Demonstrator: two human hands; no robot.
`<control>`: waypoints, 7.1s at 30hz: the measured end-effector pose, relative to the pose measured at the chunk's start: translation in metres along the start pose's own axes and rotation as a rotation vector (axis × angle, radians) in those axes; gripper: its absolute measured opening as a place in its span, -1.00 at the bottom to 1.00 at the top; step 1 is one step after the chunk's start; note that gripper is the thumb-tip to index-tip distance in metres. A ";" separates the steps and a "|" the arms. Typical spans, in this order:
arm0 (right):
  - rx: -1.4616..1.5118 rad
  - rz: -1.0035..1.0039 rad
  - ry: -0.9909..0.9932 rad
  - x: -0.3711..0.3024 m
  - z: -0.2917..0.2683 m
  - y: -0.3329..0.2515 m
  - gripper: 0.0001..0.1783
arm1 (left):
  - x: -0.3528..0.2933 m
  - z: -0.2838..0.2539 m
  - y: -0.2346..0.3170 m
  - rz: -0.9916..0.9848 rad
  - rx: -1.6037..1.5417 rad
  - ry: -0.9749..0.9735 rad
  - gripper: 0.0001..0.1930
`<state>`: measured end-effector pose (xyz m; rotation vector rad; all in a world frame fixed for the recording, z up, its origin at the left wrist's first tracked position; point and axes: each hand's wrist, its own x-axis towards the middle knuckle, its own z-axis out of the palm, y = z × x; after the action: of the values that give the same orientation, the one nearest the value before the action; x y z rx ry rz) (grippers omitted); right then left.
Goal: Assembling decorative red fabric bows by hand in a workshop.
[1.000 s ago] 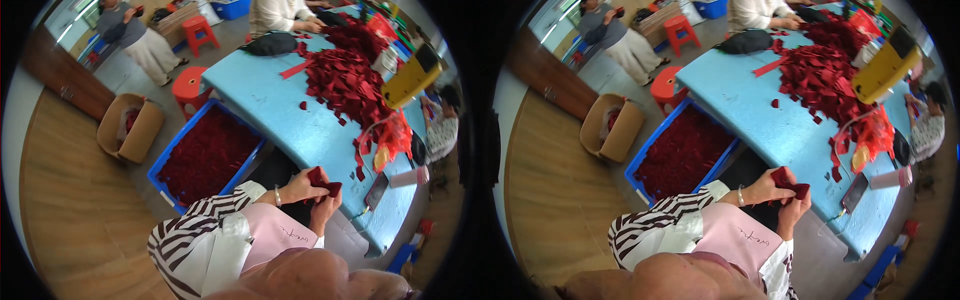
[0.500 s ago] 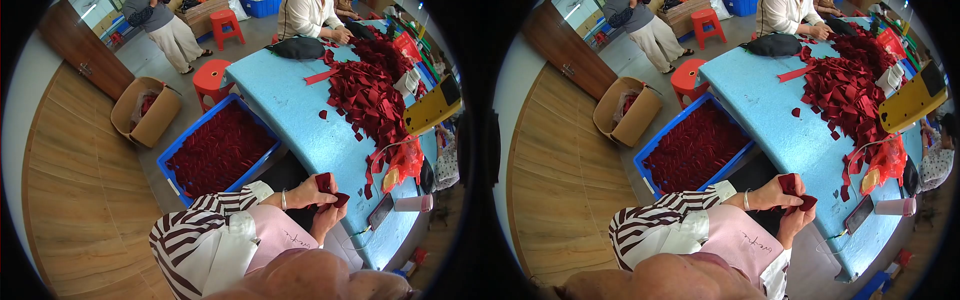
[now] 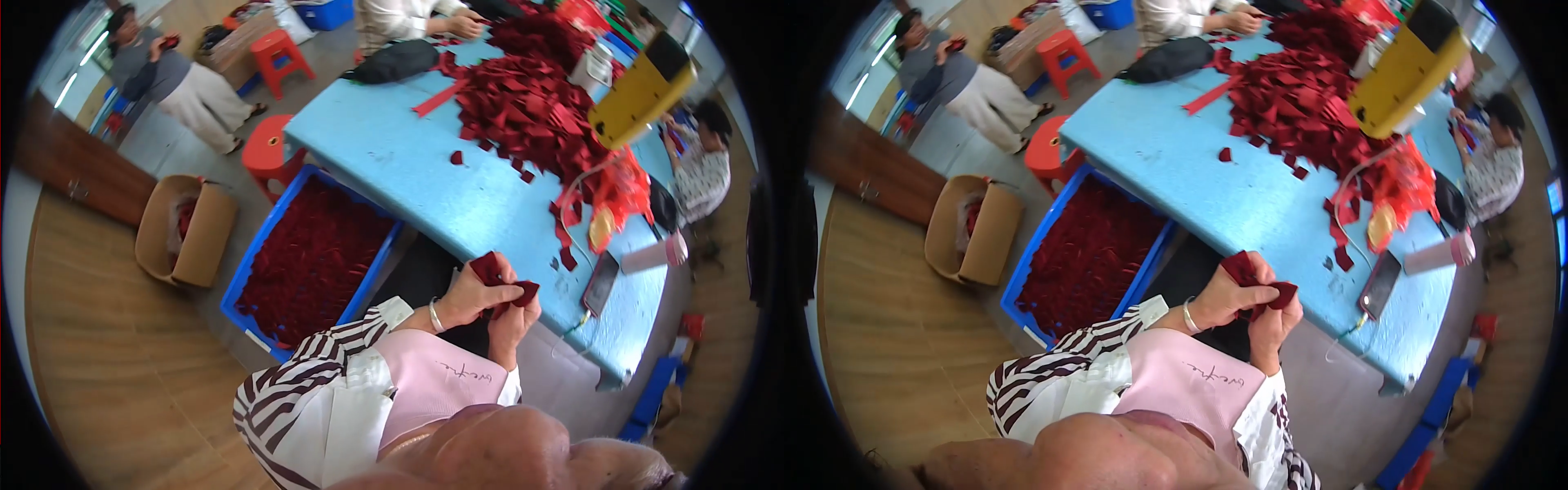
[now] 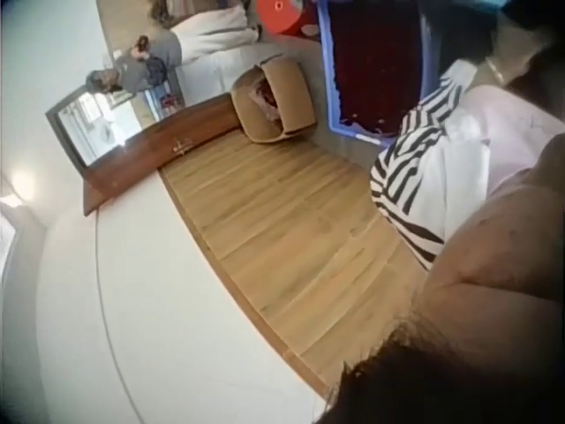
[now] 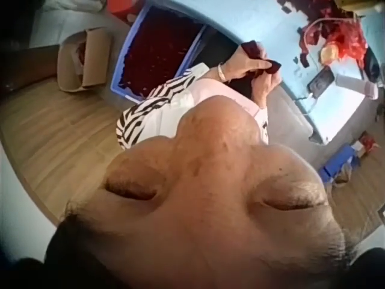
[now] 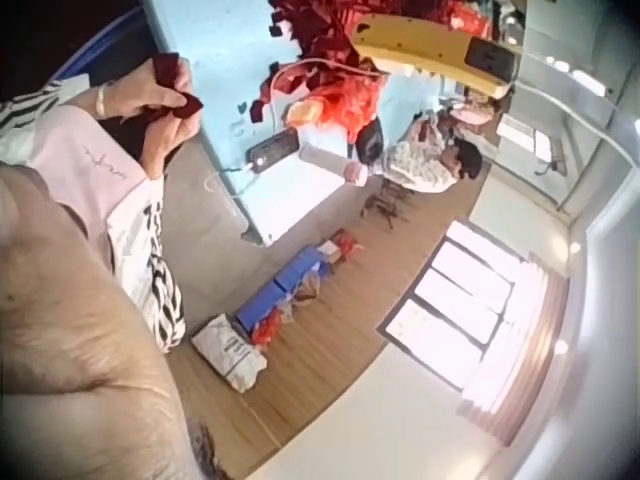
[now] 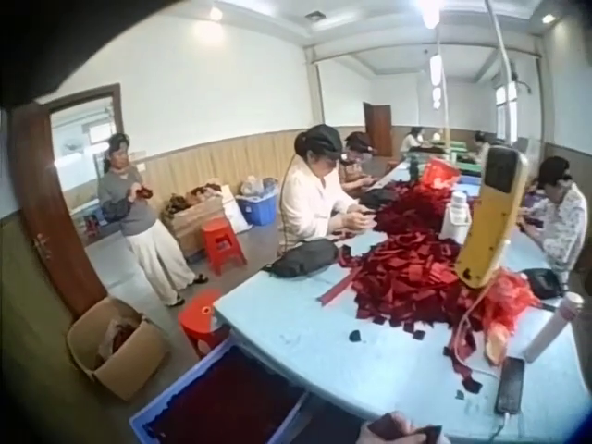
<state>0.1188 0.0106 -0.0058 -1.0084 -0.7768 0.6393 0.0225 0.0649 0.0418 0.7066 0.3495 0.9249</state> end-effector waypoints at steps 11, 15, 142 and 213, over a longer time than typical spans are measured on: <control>-0.044 0.102 -0.017 0.047 -0.047 -0.013 -0.71 | 0.048 0.024 -0.035 -0.105 0.059 -0.037 -0.76; -0.027 0.078 0.005 0.044 -0.054 -0.029 -0.72 | 0.043 0.052 -0.035 -0.101 0.048 0.035 -0.78; -0.034 0.445 -0.285 0.069 -0.177 0.110 -0.61 | 0.088 -0.098 -0.180 -0.212 0.070 0.053 -0.77; -0.251 0.331 -0.260 0.073 -0.123 0.128 -0.85 | 0.070 -0.131 -0.166 -0.081 0.562 -0.078 -0.90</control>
<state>0.2455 0.0580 -0.1415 -1.3149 -0.9430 0.9896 0.0896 0.1085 -0.1659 1.2299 0.5739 0.7198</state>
